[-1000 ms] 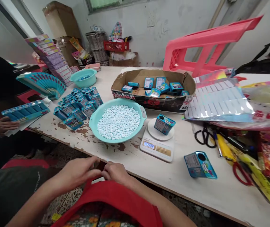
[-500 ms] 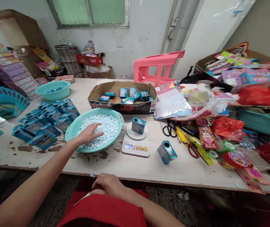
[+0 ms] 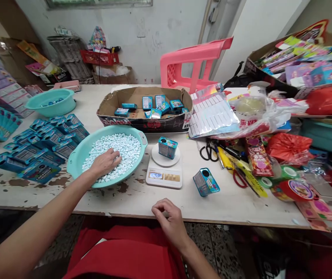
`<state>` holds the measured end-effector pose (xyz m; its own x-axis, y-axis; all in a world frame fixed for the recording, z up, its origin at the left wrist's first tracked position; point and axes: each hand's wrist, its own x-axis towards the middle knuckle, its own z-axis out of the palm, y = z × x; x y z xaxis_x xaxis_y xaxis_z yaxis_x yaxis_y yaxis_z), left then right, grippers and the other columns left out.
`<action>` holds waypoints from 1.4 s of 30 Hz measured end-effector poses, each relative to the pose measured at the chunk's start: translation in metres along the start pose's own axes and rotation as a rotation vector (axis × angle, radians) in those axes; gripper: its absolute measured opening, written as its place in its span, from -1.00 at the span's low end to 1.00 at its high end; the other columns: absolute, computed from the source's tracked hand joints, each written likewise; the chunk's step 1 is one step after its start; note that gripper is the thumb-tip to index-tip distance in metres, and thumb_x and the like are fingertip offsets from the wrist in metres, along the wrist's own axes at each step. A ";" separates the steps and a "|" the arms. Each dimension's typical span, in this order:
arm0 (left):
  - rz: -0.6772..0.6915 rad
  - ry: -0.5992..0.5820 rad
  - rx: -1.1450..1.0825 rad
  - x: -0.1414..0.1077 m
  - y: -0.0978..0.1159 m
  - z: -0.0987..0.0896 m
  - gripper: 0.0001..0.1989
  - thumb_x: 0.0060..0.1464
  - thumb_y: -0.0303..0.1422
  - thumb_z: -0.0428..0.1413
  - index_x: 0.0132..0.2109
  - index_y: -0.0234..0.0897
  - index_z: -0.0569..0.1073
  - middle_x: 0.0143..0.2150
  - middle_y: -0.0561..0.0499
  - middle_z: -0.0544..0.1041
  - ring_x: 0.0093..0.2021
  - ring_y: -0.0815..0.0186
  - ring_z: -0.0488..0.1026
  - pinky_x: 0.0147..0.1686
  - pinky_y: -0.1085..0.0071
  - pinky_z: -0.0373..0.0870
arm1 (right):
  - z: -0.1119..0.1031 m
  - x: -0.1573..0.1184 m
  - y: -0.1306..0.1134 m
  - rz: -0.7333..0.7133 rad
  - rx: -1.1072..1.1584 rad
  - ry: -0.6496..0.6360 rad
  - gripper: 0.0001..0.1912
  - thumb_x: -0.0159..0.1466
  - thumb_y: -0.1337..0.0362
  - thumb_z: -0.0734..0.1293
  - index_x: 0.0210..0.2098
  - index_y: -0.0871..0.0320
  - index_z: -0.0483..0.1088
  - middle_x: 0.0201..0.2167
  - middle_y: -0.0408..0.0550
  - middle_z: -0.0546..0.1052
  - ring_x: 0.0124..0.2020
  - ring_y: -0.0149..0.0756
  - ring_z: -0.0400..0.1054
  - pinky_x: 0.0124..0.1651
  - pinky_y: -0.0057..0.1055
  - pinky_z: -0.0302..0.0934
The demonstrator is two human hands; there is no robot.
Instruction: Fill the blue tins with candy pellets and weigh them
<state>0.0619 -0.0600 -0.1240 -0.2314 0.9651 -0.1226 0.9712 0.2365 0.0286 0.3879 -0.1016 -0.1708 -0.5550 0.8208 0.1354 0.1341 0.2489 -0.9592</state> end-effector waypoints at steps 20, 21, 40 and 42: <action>-0.055 -0.052 0.029 -0.001 0.001 -0.007 -0.58 0.21 -0.16 -0.30 -0.09 -0.25 0.35 -0.18 -0.14 0.48 -0.32 0.16 0.44 -0.44 0.38 0.21 | -0.021 0.031 0.026 0.032 -0.174 0.337 -0.83 0.26 0.19 0.27 -0.37 0.15 0.41 -0.38 -0.05 0.45 -0.30 -0.25 0.34 -0.21 -0.33 0.22; -0.057 -0.052 0.029 -0.001 0.001 -0.007 -0.58 0.21 -0.16 -0.30 -0.09 -0.25 0.35 -0.17 -0.14 0.48 -0.31 0.15 0.44 -0.44 0.38 0.21 | -0.022 0.032 0.026 0.028 -0.185 0.347 -0.83 0.26 0.19 0.28 -0.37 0.15 0.41 -0.38 -0.05 0.45 -0.29 -0.25 0.34 -0.21 -0.33 0.22; 0.015 0.245 0.043 -0.005 -0.003 -0.010 -0.64 0.24 -0.21 -0.25 -0.19 -0.25 0.39 -0.11 -0.17 0.40 -0.04 0.05 0.29 -0.22 0.27 0.25 | -0.043 0.160 0.029 0.025 -0.128 0.630 -0.19 0.00 0.08 0.45 0.16 0.16 0.13 0.10 0.14 0.31 0.09 -0.09 0.22 0.07 -0.14 0.18; -0.040 0.275 -0.082 -0.002 -0.012 -0.010 -0.67 0.22 -0.20 -0.20 -0.24 -0.23 0.40 -0.14 -0.14 0.41 -0.09 0.09 0.31 -0.22 0.27 0.25 | -0.045 0.171 0.028 0.049 -0.065 0.556 -0.37 0.02 0.06 0.44 0.01 0.20 0.28 -0.10 0.07 0.46 -0.06 -0.13 0.34 0.00 -0.14 0.23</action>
<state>0.0505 -0.0634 -0.1145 -0.2872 0.9464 0.1477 0.9557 0.2727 0.1108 0.3342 0.0688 -0.1636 -0.0328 0.9752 0.2188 0.2085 0.2207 -0.9528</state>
